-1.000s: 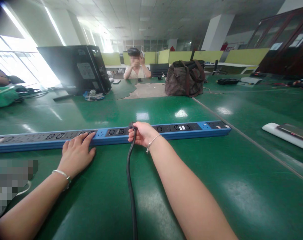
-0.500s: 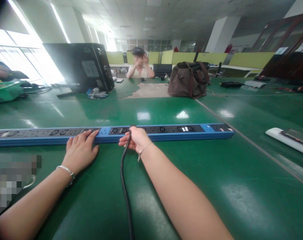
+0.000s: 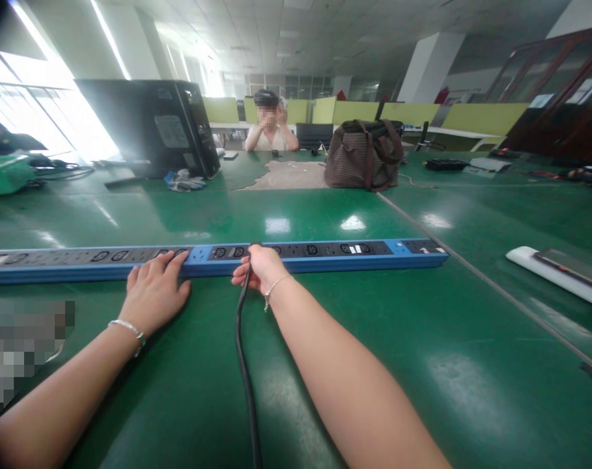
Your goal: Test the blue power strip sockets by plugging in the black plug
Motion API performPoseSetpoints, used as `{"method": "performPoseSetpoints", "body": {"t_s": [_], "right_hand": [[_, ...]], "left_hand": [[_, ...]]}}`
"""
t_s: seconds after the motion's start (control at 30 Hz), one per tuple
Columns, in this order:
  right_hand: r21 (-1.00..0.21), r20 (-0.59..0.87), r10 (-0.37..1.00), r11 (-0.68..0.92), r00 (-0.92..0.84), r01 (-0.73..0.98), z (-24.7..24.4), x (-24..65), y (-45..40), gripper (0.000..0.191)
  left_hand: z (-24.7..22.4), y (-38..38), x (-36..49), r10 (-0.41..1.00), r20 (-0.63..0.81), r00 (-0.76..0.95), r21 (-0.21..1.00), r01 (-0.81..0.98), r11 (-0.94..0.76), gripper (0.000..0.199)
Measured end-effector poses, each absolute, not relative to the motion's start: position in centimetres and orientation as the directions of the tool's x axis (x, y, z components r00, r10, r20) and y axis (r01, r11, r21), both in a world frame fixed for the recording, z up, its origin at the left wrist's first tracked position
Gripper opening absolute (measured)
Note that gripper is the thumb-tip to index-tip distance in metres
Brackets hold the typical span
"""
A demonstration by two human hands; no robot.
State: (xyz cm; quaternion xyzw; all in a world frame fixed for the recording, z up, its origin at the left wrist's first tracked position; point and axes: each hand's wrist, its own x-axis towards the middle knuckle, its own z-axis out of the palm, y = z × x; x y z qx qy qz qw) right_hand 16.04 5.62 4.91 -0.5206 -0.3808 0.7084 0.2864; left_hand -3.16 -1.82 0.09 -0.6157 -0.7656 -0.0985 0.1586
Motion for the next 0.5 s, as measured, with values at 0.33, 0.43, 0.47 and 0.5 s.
{"method": "performPoseSetpoints", "body": {"t_s": [0.33, 0.43, 0.47, 0.5], "right_hand": [[-0.833, -0.517, 0.809, -0.551, -0.279, -0.055, 4.4, 15.9, 5.3, 0.034], [-0.834, -0.521, 0.808, -0.551, -0.276, -0.038, 4.2, 15.9, 5.2, 0.039], [-0.832, -0.526, 0.803, -0.554, -0.281, -0.026, 4.1, 16.0, 5.2, 0.041], [-0.831, -0.53, 0.798, -0.556, -0.287, -0.014, 4.1, 16.0, 5.2, 0.041]], "left_hand": [[0.1, -1.9, -2.2, 0.912, 0.36, -0.197, -0.034, 0.974, 0.224, 0.059], [0.2, -1.7, -0.5, 0.927, 0.364, -0.092, -0.056, 0.991, 0.12, 0.058], [0.3, -1.5, 0.2, 0.932, 0.359, -0.058, -0.06, 0.995, 0.085, 0.058], [0.3, -1.2, 0.9, 0.935, 0.352, -0.04, -0.059, 0.996, 0.064, 0.059]]}}
